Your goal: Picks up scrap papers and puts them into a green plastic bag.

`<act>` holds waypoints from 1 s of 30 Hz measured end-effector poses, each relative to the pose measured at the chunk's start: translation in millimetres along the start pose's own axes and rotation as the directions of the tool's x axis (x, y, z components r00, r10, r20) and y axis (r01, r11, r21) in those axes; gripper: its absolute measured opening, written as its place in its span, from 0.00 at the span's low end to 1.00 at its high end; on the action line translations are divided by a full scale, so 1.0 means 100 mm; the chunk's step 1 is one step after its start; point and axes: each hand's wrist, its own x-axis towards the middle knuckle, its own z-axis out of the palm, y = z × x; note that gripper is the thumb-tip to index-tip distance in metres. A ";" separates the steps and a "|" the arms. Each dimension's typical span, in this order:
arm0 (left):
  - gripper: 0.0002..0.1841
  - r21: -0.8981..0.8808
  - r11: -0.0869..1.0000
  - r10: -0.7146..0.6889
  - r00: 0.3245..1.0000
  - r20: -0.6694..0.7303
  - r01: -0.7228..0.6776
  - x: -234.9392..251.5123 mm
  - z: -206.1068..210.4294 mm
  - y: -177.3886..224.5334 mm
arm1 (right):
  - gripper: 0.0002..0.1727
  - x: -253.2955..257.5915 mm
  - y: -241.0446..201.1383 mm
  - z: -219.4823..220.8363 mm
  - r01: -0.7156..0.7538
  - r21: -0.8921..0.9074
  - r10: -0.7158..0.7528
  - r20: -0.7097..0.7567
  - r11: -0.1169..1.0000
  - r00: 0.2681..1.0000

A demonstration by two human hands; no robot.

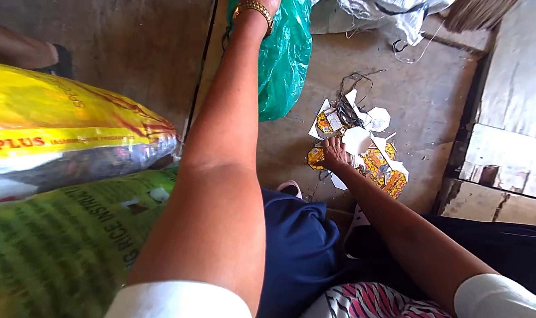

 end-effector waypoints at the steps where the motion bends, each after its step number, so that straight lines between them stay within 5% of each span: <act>1: 0.18 0.026 0.999 -0.020 1.000 0.021 0.019 -0.05 -0.02 0.01 | 0.47 0.01 -0.02 0.00 -0.010 -0.011 0.010 -0.005 1.000 1.000; 7: 0.20 0.105 0.993 -0.065 0.994 0.084 0.056 -0.21 -0.08 0.03 | 0.30 0.10 0.00 -0.17 0.028 0.076 -0.038 0.136 0.997 0.990; 11: 0.20 0.136 0.989 -0.064 0.998 0.022 0.061 0.38 0.21 -0.23 | 0.19 0.25 0.14 -0.12 0.182 0.464 -0.248 0.085 0.867 0.965; 14: 0.19 0.100 0.993 -0.058 0.998 0.022 0.056 0.27 0.13 -0.15 | 0.24 0.08 -0.15 -0.39 0.111 0.683 -0.270 0.131 0.722 0.954; 17: 0.17 0.027 0.999 -0.033 0.999 0.015 0.032 -0.14 -0.08 0.04 | 0.31 0.24 -0.06 -0.29 0.194 0.455 -0.215 -0.006 0.869 0.977; 20: 0.14 -0.016 1.000 0.021 0.996 -0.088 -0.023 -0.05 -0.08 -0.02 | 0.36 0.27 0.02 -0.26 0.149 0.134 -0.152 0.010 0.980 0.988; 23: 0.13 -0.072 0.993 0.078 0.980 -0.183 -0.093 0.12 -0.05 -0.13 | 0.44 0.19 0.01 -0.21 0.231 -0.046 -0.227 0.082 0.972 0.970; 30: 0.24 -0.261 0.961 0.024 0.966 -0.257 -0.093 0.24 -0.09 -0.27 | 0.44 0.23 -0.08 -0.21 0.283 -0.167 -0.255 0.170 0.944 0.952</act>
